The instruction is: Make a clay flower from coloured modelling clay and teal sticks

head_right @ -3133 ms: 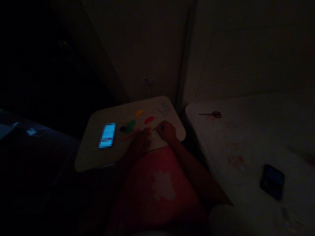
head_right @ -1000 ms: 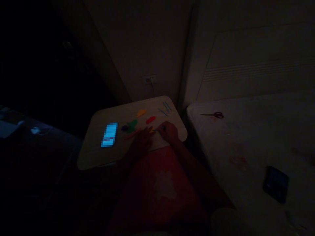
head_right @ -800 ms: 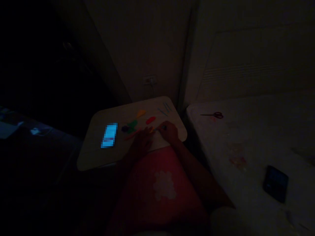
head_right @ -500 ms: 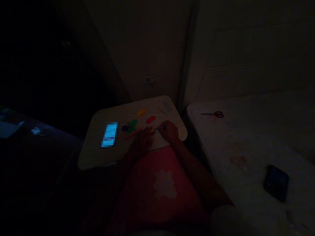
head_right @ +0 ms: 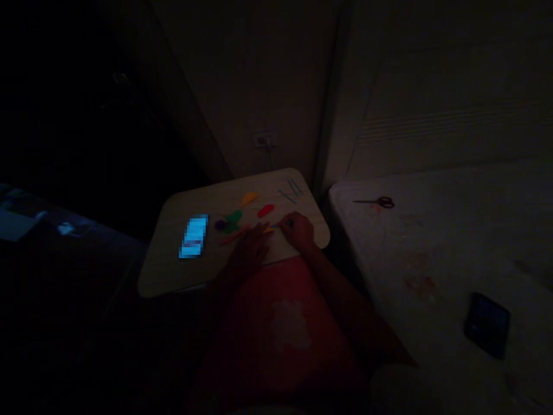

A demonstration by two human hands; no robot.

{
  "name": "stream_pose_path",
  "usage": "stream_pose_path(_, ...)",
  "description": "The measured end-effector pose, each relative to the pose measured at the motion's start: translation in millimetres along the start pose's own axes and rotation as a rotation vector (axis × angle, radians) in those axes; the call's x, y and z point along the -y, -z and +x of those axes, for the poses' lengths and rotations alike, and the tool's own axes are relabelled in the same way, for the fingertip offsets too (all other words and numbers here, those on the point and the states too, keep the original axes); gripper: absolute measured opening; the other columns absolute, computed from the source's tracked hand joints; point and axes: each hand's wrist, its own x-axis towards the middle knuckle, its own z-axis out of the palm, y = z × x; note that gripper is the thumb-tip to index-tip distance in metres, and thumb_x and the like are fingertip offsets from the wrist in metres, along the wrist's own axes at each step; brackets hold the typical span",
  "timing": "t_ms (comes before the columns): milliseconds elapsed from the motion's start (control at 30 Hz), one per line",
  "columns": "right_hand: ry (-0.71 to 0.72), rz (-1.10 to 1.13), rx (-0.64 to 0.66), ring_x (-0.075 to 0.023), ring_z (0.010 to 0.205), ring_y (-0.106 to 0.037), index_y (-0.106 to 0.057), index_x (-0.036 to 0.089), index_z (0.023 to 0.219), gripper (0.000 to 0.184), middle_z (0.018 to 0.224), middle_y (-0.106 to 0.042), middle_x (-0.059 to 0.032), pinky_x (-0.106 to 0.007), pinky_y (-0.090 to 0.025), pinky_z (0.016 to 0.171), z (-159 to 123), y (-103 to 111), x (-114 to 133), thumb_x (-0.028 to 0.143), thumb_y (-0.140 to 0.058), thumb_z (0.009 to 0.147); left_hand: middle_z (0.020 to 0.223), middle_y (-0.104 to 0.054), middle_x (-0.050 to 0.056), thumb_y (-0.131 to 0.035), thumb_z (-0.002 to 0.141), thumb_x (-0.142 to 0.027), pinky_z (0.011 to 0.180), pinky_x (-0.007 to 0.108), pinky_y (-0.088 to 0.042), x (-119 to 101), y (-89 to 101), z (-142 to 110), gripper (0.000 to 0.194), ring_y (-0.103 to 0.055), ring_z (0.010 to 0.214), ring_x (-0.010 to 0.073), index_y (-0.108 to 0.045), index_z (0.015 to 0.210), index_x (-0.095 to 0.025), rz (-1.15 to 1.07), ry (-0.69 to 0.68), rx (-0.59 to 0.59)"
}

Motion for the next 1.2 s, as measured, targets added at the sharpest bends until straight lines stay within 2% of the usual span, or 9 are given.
stream_pose_path(333, -0.036, -0.018, -0.016, -0.0205, 0.081, -0.065, -0.072, 0.021, 0.081, 0.016, 0.09, -0.074, -0.006, -0.03, -0.044, 0.07, 0.1, -1.9, -1.7, 0.035, -0.066, 0.086, 0.165, -0.035, 0.008, -0.046, 0.097, -0.024, 0.127, 0.054, -0.019, -1.2, 2.3, 0.3, 0.053, -0.027, 0.155, 0.0252, -0.045, 0.15, -0.023, -0.012, -0.002, 0.016)
stream_pose_path(533, 0.037, 0.111, -0.029, -0.0195, 0.081, -0.064, -0.073, 0.02, 0.082, 0.015, 0.088, -0.072, -0.0055, -0.03, -0.047, 0.074, 0.8, -1.8, -5.3, 0.034, -0.068, 0.085, 0.164, -0.034, 0.011, -0.049, 0.096, -0.024, 0.126, 0.052, -0.025, 0.7, 1.4, -0.6, 0.053, -0.026, 0.154, 0.0261, -0.045, 0.149, -0.021, -0.055, -0.018, -0.061)
stream_pose_path(700, 0.049, 0.0, 0.025, -0.0203, 0.083, -0.064, -0.074, 0.021, 0.083, 0.011, 0.092, -0.073, -0.006, -0.031, -0.045, 0.073, -0.9, 1.5, -0.5, 0.031, -0.068, 0.085, 0.161, -0.039, 0.011, -0.049, 0.097, -0.024, 0.126, 0.051, -0.026, -0.2, 2.7, -0.9, 0.049, -0.033, 0.15, 0.0259, -0.049, 0.146, -0.021, -0.052, -0.026, -0.067)
stream_pose_path(833, 0.031, -0.016, 0.042, -0.0204, 0.083, -0.065, -0.074, 0.021, 0.084, 0.012, 0.094, -0.073, -0.0059, -0.03, -0.044, 0.071, -1.2, 1.8, 1.5, 0.031, -0.069, 0.085, 0.161, -0.039, 0.011, -0.048, 0.097, -0.024, 0.127, 0.052, -0.025, 1.6, 0.0, -0.4, 0.053, -0.032, 0.151, 0.0264, -0.043, 0.15, -0.02, -0.04, -0.028, -0.063)
stream_pose_path(933, 0.024, 0.064, 0.008, -0.0199, 0.081, -0.065, -0.073, 0.02, 0.083, 0.014, 0.09, -0.073, -0.0056, -0.03, -0.046, 0.071, -0.1, 0.2, -1.5, 0.033, -0.068, 0.085, 0.162, -0.036, 0.013, -0.049, 0.096, -0.026, 0.126, 0.054, -0.025, 3.6, -2.8, -0.1, 0.056, -0.028, 0.153, 0.0282, -0.04, 0.152, -0.02, -0.038, -0.025, -0.071)
stream_pose_path(1067, -0.032, 0.17, -0.109, -0.0205, 0.08, -0.065, -0.071, 0.019, 0.082, 0.018, 0.087, -0.072, -0.0065, -0.031, -0.048, 0.073, 1.0, -1.3, -6.3, 0.036, -0.066, 0.085, 0.16, -0.039, 0.013, -0.051, 0.095, -0.026, 0.125, 0.056, -0.026, 4.4, -3.4, -0.6, 0.052, -0.033, 0.15, 0.0292, -0.047, 0.147, -0.021, -0.043, -0.007, -0.068)
stream_pose_path(1200, -0.034, 0.167, -0.097, -0.0205, 0.08, -0.064, -0.072, 0.019, 0.082, 0.017, 0.088, -0.072, -0.0069, -0.031, -0.048, 0.074, -0.3, -0.6, -7.0, 0.035, -0.067, 0.084, 0.16, -0.04, 0.011, -0.049, 0.096, -0.025, 0.126, 0.054, -0.026, 2.9, -0.4, -1.4, 0.048, -0.032, 0.15, 0.028, -0.049, 0.144, -0.02, -0.047, -0.023, -0.059)
